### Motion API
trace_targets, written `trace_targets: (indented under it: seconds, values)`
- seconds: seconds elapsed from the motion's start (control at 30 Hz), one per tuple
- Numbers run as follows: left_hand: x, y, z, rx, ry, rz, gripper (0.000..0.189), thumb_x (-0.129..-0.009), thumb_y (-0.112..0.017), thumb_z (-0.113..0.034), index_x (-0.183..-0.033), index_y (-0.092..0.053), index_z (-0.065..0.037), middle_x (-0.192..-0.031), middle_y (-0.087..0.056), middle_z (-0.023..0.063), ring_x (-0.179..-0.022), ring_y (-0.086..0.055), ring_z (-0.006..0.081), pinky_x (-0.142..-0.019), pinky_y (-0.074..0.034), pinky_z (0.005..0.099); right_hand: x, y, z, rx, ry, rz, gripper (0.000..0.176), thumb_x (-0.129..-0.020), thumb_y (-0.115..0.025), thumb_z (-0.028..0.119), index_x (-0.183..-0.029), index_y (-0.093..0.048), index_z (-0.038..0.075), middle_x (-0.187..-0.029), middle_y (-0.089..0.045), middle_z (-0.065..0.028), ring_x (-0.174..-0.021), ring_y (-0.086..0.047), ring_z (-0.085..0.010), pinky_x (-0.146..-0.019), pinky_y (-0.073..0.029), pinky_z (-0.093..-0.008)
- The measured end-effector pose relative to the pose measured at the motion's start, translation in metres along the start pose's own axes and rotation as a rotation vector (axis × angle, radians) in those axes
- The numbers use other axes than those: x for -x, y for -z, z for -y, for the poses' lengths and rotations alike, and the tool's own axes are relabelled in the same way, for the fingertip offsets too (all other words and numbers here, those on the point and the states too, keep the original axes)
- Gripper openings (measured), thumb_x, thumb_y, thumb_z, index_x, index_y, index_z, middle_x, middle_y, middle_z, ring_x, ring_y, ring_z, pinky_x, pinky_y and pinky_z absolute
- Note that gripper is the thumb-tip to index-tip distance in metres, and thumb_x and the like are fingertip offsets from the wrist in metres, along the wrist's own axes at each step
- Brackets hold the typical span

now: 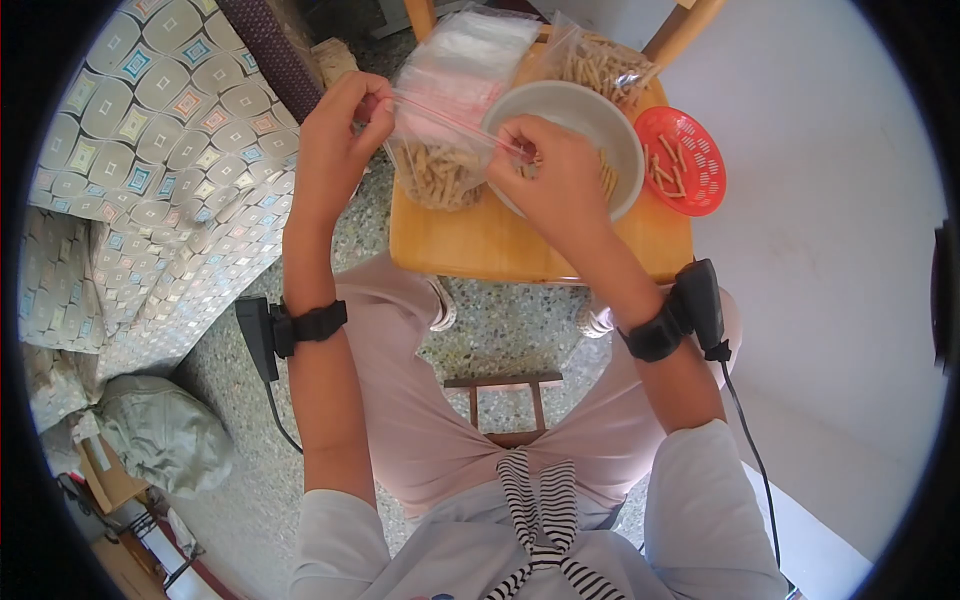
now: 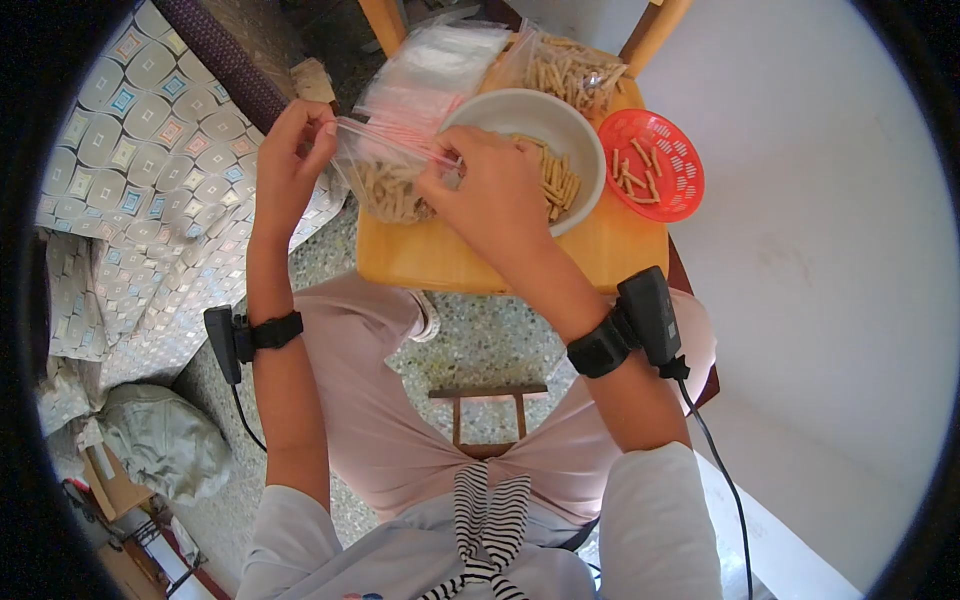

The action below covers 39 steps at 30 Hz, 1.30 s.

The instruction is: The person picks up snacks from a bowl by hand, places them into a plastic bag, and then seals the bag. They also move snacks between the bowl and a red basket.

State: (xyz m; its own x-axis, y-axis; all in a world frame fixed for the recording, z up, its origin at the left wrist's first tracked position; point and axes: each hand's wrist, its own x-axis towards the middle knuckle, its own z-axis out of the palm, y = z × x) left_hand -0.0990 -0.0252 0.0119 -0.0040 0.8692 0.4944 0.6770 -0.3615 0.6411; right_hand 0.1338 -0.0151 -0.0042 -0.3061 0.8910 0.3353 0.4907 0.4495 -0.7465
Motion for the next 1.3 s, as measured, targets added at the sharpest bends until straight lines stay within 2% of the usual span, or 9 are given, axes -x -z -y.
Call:
trace_targets:
  seconds: [0.3,0.37,0.8,0.87,0.9,1.0,1.1,1.17,1.3]
  values:
    - [-0.001,0.001,0.002,0.024,0.022,-0.012,0.012,-0.091,-0.064,-0.01,-0.099,-0.06,-0.002,-0.086,-0.059,0.0033,-0.075,-0.054,0.0132,-0.067,-0.046,0.0259,0.007,0.005,-0.005,0.092,0.094,-0.069,0.016,-0.081,-0.066,0.021,-0.092,-0.066,0.009,-0.081,-0.067,-0.0038,-0.074,-0.064,-0.022,-0.102,-0.034,-0.0494]
    - [0.0,0.001,0.0,-0.007,0.053,0.001,0.005,-0.093,-0.061,-0.006,-0.096,-0.058,-0.003,-0.087,-0.054,-0.0008,-0.077,-0.051,0.0065,-0.069,-0.043,0.022,0.008,0.007,-0.008,0.048,0.092,-0.078,0.013,-0.082,-0.066,0.02,-0.091,-0.066,0.011,-0.079,-0.067,-0.0017,-0.073,-0.064,-0.02,-0.105,-0.031,-0.0519]
    - [-0.003,-0.001,0.006,0.019,0.13,0.055,0.016,-0.09,-0.066,-0.012,-0.102,-0.06,-0.003,-0.094,-0.062,0.0008,-0.081,-0.057,0.0127,-0.071,-0.047,0.0277,0.011,0.019,-0.017,0.021,0.096,-0.011,0.009,-0.083,-0.064,0.016,-0.089,-0.064,0.01,-0.078,-0.065,-0.0017,-0.069,-0.063,-0.0191,-0.101,-0.036,-0.0455]
    - [-0.003,-0.003,0.007,0.107,0.199,0.17,0.047,-0.085,-0.076,-0.023,-0.125,-0.057,-0.007,-0.115,-0.063,0.0044,-0.099,-0.06,0.0181,-0.085,-0.048,0.0321,0.009,0.021,-0.025,-0.03,0.046,0.008,0.011,-0.085,-0.061,0.017,-0.091,-0.064,0.009,-0.085,-0.067,-0.0041,-0.078,-0.065,-0.0222,-0.099,-0.037,-0.047]
    - [0.0,-0.005,0.008,0.107,0.198,0.169,0.047,-0.085,-0.076,-0.023,-0.125,-0.057,-0.007,-0.115,-0.063,0.0044,-0.099,-0.06,0.0181,-0.085,-0.048,0.0321,0.009,0.023,-0.028,-0.03,0.048,0.008,0.011,-0.085,-0.061,0.017,-0.091,-0.064,0.009,-0.085,-0.067,-0.0041,-0.078,-0.065,-0.0222,-0.099,-0.037,-0.047]
    - [0.009,-0.02,0.017,0.161,0.159,0.441,0.112,-0.07,-0.089,-0.036,-0.157,-0.024,-0.012,-0.146,-0.044,0.0227,-0.13,-0.049,0.0326,-0.109,-0.039,0.0406,0.007,0.025,-0.039,0.137,0.003,0.039,0.017,-0.087,-0.058,0.022,-0.095,-0.065,0.008,-0.095,-0.067,-0.0089,-0.091,-0.065,-0.0267,-0.099,-0.038,-0.0482]
    - [0.015,-0.04,0.027,0.068,0.101,0.42,0.116,-0.073,-0.087,-0.037,-0.159,-0.014,-0.011,-0.145,-0.042,0.0233,-0.132,-0.047,0.0334,-0.109,-0.039,0.042,0.009,0.022,-0.05,0.359,0.031,0.125,0.03,-0.089,-0.059,0.032,-0.103,-0.066,0.007,-0.106,-0.067,-0.0122,-0.104,-0.063,-0.0303,-0.097,-0.04,-0.0497]
    - [0.014,-0.046,0.032,0.066,0.143,0.402,0.117,-0.074,-0.086,-0.038,-0.159,-0.01,-0.01,-0.143,-0.042,0.0245,-0.133,-0.046,0.0344,-0.11,-0.039,0.0421,0.013,0.024,-0.05,0.412,0.0,0.373,0.043,-0.089,-0.062,0.039,-0.115,-0.066,0.006,-0.112,-0.065,-0.0147,-0.108,-0.061,-0.0325,-0.098,-0.042,-0.051]
    - [0.012,-0.062,0.027,-0.007,0.263,0.342,0.12,-0.077,-0.084,-0.042,-0.159,-0.004,-0.007,-0.134,-0.045,0.0258,-0.135,-0.044,0.0363,-0.112,-0.037,0.0404,0.025,0.012,-0.06,0.291,0.131,0.364,0.054,-0.088,-0.064,0.045,-0.126,-0.062,0.006,-0.12,-0.062,-0.0161,-0.117,-0.057,-0.0341,-0.101,-0.042,-0.0515]
